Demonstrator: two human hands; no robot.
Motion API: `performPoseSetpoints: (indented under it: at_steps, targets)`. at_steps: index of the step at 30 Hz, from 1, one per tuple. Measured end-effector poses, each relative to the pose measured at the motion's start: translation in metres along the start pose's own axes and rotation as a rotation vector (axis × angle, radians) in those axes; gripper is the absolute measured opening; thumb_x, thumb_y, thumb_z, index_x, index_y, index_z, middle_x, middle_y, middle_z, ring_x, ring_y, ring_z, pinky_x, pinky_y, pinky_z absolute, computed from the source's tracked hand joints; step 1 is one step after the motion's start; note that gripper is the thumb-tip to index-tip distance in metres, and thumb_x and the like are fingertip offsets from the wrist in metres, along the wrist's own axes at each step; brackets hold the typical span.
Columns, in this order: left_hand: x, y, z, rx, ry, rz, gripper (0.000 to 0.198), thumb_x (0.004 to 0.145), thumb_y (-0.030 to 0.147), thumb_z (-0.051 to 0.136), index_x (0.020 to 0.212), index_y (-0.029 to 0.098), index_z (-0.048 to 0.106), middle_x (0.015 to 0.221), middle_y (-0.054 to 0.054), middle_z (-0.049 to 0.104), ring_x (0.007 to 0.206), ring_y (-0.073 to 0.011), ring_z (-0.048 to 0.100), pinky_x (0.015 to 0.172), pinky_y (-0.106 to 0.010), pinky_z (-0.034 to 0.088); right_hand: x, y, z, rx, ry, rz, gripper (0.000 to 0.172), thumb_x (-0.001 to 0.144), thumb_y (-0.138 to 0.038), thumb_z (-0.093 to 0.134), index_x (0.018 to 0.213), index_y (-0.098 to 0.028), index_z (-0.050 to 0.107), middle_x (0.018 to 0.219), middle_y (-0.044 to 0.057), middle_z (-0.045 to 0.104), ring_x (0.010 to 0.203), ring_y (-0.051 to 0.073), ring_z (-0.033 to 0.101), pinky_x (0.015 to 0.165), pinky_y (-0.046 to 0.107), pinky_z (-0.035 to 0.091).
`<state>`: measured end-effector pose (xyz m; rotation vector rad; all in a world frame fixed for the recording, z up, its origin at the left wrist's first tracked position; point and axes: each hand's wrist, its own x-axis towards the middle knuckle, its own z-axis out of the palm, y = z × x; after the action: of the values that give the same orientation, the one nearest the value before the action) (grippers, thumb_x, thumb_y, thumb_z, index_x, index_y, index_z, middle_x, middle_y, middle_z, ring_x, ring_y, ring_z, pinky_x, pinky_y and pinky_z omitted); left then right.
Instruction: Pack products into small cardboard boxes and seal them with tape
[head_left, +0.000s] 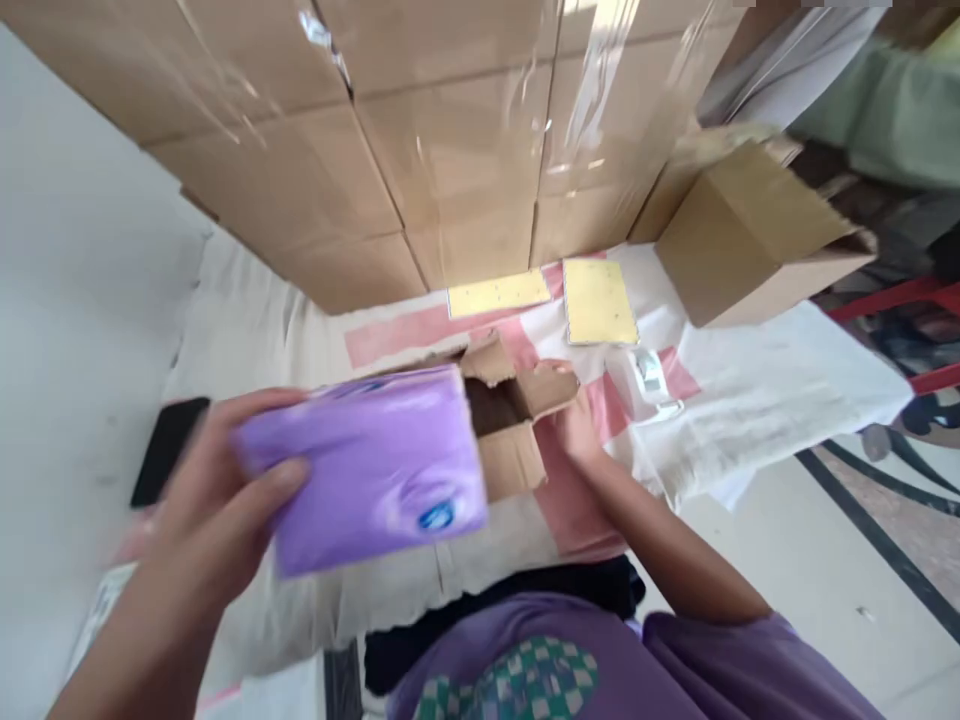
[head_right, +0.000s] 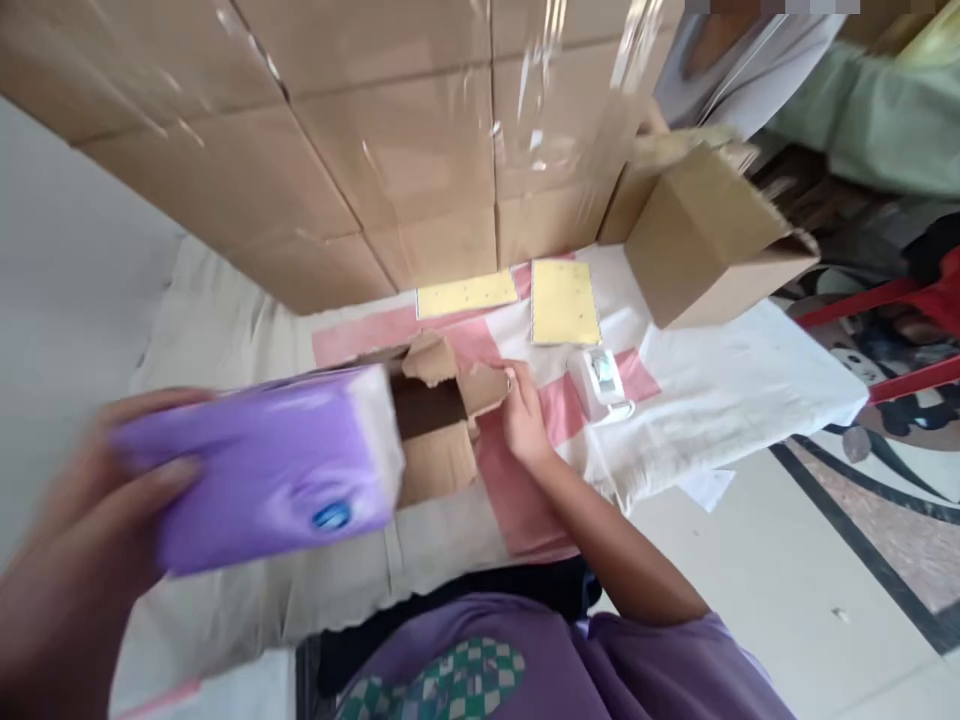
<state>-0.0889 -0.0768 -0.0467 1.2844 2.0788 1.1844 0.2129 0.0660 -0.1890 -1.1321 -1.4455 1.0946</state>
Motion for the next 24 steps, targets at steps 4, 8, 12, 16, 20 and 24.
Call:
performPoseSetpoints:
  at_steps: [4,8,12,16,20,24]
  targets:
    - [0.007,0.021,0.034,-0.249,-0.135,-0.387,0.058,0.071,0.057,0.083,0.119,0.026,0.074,0.1,-0.006,0.074,0.071,-0.0217,0.066,0.051,-0.029,0.053,-0.008,-0.008,-0.009,0.029,-0.007,0.032,0.048,0.108,-0.06,0.033,0.119,-0.023,0.06,0.12,0.01,0.065,0.112,0.024,0.062,0.097,0.041,0.053]
    - [0.037,0.036,0.055,-0.403,-0.024,-0.471,0.039,0.085,0.034,0.074,0.12,0.02,0.07,0.092,-0.005,0.07,0.064,-0.0144,0.061,0.053,-0.023,0.051,-0.012,-0.011,-0.013,0.149,-0.03,-0.028,0.049,0.107,-0.064,0.037,0.117,-0.022,0.06,0.12,0.009,0.067,0.105,0.022,0.064,0.09,0.037,0.054]
    - [0.045,0.042,0.07,-0.526,0.02,-0.453,0.022,0.098,0.021,0.062,0.118,0.017,0.068,0.091,-0.004,0.071,0.068,-0.014,0.062,0.071,-0.029,0.057,-0.014,-0.009,-0.013,0.157,-0.04,-0.063,0.049,0.106,-0.066,0.037,0.114,-0.024,0.06,0.119,0.008,0.069,0.107,0.022,0.065,0.098,0.041,0.054]
    - [0.047,0.048,0.08,-0.514,0.096,-0.496,0.027,0.105,0.013,0.051,0.125,0.02,0.067,0.102,-0.004,0.074,0.075,-0.0132,0.066,0.084,-0.033,0.059,-0.012,-0.011,-0.013,0.119,-0.134,-0.121,0.056,0.106,-0.07,0.035,0.129,-0.024,0.058,0.137,0.012,0.064,0.125,0.026,0.062,0.112,0.047,0.048]
    - [0.05,0.047,0.078,-0.498,0.062,-0.537,0.027,0.108,0.016,0.048,0.13,0.018,0.063,0.117,-0.008,0.074,0.088,-0.0157,0.072,0.087,-0.035,0.061,0.016,-0.025,-0.002,-0.054,-0.467,-0.462,0.086,0.095,-0.076,0.057,0.161,-0.027,0.034,0.168,0.015,0.033,0.159,0.035,0.028,0.125,0.057,0.034]
    - [0.047,0.041,0.069,-0.505,0.078,-0.472,0.027,0.109,0.016,0.043,0.131,0.021,0.057,0.12,-0.006,0.072,0.091,-0.0143,0.072,0.081,-0.028,0.064,0.044,-0.037,0.013,-0.478,-0.449,-0.731,0.05,0.096,-0.043,0.072,0.14,-0.023,0.062,0.154,0.019,0.045,0.143,0.04,0.043,0.111,0.057,0.044]
